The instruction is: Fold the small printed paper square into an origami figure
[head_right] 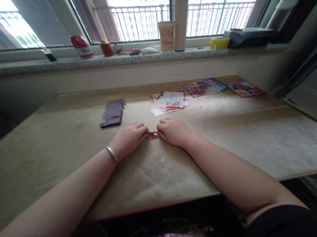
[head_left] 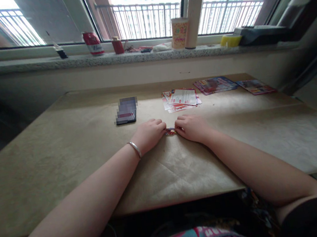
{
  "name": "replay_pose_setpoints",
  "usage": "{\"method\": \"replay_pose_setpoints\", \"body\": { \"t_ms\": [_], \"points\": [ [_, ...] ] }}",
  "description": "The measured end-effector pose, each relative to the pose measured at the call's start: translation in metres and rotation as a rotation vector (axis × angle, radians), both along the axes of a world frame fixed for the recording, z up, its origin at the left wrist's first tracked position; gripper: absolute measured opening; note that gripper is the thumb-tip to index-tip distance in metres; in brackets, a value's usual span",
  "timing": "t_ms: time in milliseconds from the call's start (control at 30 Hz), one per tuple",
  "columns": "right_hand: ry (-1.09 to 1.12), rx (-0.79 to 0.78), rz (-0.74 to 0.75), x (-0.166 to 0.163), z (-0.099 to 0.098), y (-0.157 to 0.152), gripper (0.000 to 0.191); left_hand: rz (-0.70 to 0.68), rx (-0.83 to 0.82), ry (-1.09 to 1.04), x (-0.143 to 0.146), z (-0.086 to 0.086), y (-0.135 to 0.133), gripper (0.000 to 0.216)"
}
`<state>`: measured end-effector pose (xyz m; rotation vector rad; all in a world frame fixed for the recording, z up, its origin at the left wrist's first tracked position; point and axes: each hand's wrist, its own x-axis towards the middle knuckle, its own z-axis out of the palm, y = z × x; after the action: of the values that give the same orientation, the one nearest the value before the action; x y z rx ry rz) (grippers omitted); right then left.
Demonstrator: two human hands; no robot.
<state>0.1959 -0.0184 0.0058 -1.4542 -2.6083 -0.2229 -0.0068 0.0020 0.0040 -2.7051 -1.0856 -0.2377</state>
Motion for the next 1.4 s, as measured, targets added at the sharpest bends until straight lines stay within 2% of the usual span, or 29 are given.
{"method": "replay_pose_setpoints", "body": {
  "t_ms": [233,433,600,1000,1167,1300,1400],
  "points": [
    [0.006,-0.011,0.010,0.000,0.001,0.000,0.026,-0.012,-0.015,-0.021,0.000,0.002,-0.001,0.027],
    [0.030,0.007,-0.064,0.001,-0.001,0.001,0.025,-0.008,-0.006,-0.025,-0.001,-0.001,0.002,0.024],
    [0.027,-0.012,-0.059,0.002,0.000,0.002,0.025,-0.002,-0.012,-0.021,-0.001,-0.001,0.002,0.024],
    [0.124,-0.052,-0.107,0.007,-0.003,0.005,0.020,0.022,-0.037,-0.043,-0.001,-0.001,0.003,0.022],
    [0.195,-0.053,-0.074,0.009,-0.006,0.007,0.017,0.036,-0.065,-0.063,0.000,0.000,0.002,0.022],
    [0.423,-0.057,-0.145,0.011,-0.010,0.009,0.014,0.079,-0.096,-0.219,-0.001,0.000,0.004,0.019],
    [0.631,-0.091,-0.207,0.010,-0.012,0.011,0.016,0.139,-0.170,-0.505,-0.002,-0.002,0.006,0.020]
  ]
}}
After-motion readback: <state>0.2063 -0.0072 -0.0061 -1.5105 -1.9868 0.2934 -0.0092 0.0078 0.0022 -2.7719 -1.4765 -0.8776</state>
